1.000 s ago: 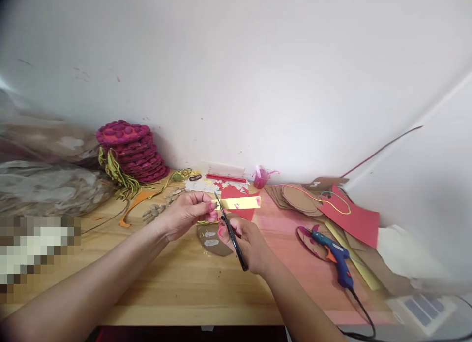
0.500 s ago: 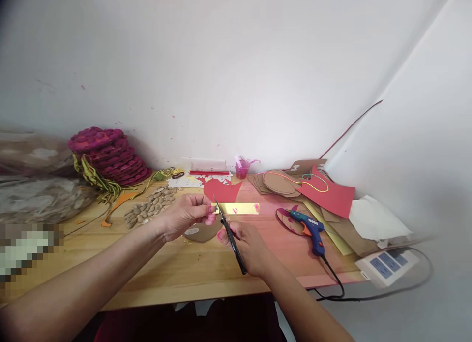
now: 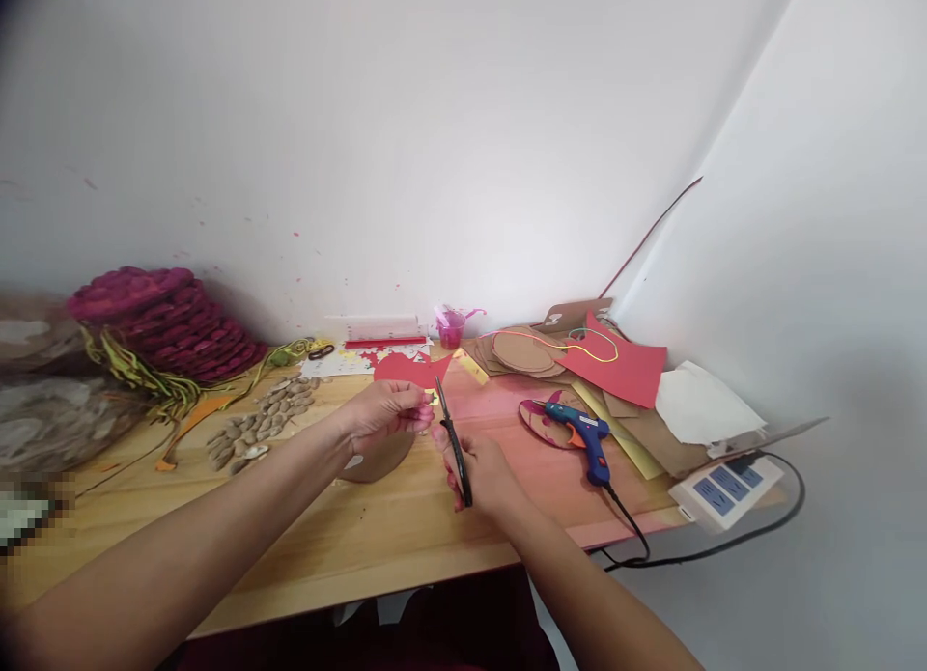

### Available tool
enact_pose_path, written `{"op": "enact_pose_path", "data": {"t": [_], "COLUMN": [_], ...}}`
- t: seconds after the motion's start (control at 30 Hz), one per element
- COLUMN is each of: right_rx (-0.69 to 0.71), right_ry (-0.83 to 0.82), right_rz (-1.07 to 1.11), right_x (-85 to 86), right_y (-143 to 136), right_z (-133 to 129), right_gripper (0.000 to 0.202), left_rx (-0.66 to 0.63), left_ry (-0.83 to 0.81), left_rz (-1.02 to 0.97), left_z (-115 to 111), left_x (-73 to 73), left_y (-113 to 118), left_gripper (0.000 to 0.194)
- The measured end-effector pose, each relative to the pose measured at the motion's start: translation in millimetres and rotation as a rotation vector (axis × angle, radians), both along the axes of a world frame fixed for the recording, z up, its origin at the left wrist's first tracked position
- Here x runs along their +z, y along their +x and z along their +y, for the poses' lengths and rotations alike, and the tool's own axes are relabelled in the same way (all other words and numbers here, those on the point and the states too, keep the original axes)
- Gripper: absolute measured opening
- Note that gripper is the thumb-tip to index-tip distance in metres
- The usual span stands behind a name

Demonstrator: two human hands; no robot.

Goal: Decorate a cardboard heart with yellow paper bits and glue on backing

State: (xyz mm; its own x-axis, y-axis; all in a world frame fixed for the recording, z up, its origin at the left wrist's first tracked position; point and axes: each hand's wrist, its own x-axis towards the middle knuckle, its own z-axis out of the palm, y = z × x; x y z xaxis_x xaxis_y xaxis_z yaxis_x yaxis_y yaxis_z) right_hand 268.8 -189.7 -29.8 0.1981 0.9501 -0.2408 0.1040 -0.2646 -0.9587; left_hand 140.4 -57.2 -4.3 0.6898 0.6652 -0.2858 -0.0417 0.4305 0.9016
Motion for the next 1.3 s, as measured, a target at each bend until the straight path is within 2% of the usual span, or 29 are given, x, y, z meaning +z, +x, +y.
{"op": "enact_pose_path", "data": {"t": [0.1, 0.3, 0.5, 0.7, 0.87, 1.07, 1.3], "right_rx": [0.014, 0.026, 0.043, 0.002, -0.03, 0.022, 0.01], "right_ry": [-0.015, 0.075, 0.193, 0.203, 0.184, 0.198, 0.134], "right_rz": [0.068, 0.127, 0.143, 0.191, 0.209, 0.202, 0.163], "right_x": [3.7, 18.8, 33.9, 47.7, 36.7, 14.0, 11.3], "right_y": [-3.6, -17.0, -39.1, -64.4, -72.7, -70.3, -70.1], "right_z": [6.2, 21.5, 56.4, 92.4, 109.4, 111.1, 107.5], "right_gripper": [0.057, 0.052, 0.037, 0.036, 0.035, 0.026, 0.027], "left_rx": [0.033, 0.04, 0.093, 0.178, 0.23, 0.239, 0.233], "left_ry": [0.011, 0.061, 0.147, 0.152, 0.119, 0.097, 0.159], "left_rz": [0.002, -0.069, -0.092, -0.098, -0.11, -0.137, -0.044], "left_z": [4.9, 7.2, 14.7, 27.7, 37.0, 38.5, 36.2], "left_x": [-2.9, -0.2, 5.4, 1.6, -10.0, -20.6, -26.2], "left_y": [-8.1, -46.4, -79.3, -96.3, -97.5, -96.9, -97.7], "left_gripper": [0.031, 0.032, 0.031, 0.033, 0.036, 0.034, 0.03]}}
